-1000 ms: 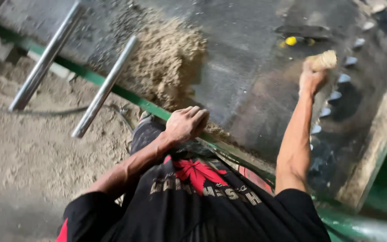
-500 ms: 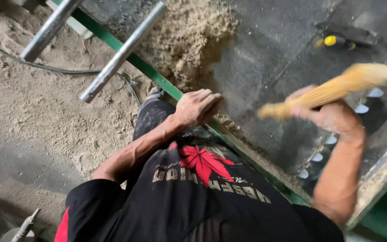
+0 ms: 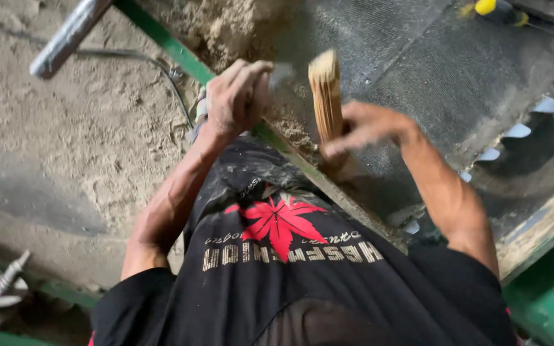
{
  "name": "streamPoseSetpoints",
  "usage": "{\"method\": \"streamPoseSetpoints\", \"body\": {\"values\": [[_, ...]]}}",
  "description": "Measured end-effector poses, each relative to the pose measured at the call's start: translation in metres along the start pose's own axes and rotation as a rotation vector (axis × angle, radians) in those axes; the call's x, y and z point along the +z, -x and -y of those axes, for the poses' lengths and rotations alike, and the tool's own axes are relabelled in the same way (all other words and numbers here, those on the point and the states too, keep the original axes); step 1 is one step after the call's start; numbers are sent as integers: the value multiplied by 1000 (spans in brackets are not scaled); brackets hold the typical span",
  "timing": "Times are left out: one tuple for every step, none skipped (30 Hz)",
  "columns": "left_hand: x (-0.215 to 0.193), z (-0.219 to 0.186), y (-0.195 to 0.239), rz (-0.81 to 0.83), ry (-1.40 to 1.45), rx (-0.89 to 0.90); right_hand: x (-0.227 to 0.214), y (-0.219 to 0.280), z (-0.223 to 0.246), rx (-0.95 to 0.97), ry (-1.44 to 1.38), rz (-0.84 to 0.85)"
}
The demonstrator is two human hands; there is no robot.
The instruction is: Sweeping dust and debris off a conveyor belt with a hand broom.
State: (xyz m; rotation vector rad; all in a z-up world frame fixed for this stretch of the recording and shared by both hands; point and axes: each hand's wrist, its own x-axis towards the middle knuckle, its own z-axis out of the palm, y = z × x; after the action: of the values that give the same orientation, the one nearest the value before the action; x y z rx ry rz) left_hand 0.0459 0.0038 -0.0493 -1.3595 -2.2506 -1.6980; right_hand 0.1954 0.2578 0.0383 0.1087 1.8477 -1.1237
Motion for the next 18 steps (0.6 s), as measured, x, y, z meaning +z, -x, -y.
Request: {"method": "streamPoseSetpoints", "body": {"values": [[-5, -14, -3, -13, -13, -13, -4, -5, 10, -6, 12, 17], [-10, -26, -10, -72, -31, -28, -12, -12, 21, 63, -50, -55], [-17, -38, -17, -132, -48, -42, -20, -19, 35, 131, -112, -128], [-16, -36, -16, -154, -68, -33, -26, -29, 37, 114, -85, -128], [-14, -35, -15, -184, -52, -44, -32, -39, 40, -2, -181, -206], [-10, -34, -12, -206, -30, -56, -36, -47, 41, -113, -285, -280], [-9, -32, -10, -223, -42, -49, -39, -57, 40, -125, -267, -277], [-8, -30, -10, -239, -25, -43, -44, -66, 41, -195, -185, -377], [-7, -27, -9, -255, -7, -36, -51, -76, 41, -267, -103, -475], [-5, -26, -9, -273, -22, -35, -56, -88, 41, -279, -86, -464], [-3, -25, -9, -274, -38, -38, -62, -99, 40, -358, -92, -492], [-3, -26, -5, -265, -50, -47, -62, -111, 39, -434, -109, -518], [-5, -31, -3, -275, -62, -52, -65, -123, 44, -442, -104, -505], [-7, -34, -7, -285, -56, -34, -72, -134, 48, -510, -152, -558], [-9, -37, -10, -294, -50, -16, -80, -144, 53, -579, -201, -610], [-8, -37, -10, -298, -54, -11, -85, -150, 58, -586, -196, -610], [-7, -36, -10, -289, -55, -36, -89, -155, 63, -508, -104, -712], [-6, -35, -9, -280, -60, -62, -93, -162, 68, -431, -12, -809]]}}
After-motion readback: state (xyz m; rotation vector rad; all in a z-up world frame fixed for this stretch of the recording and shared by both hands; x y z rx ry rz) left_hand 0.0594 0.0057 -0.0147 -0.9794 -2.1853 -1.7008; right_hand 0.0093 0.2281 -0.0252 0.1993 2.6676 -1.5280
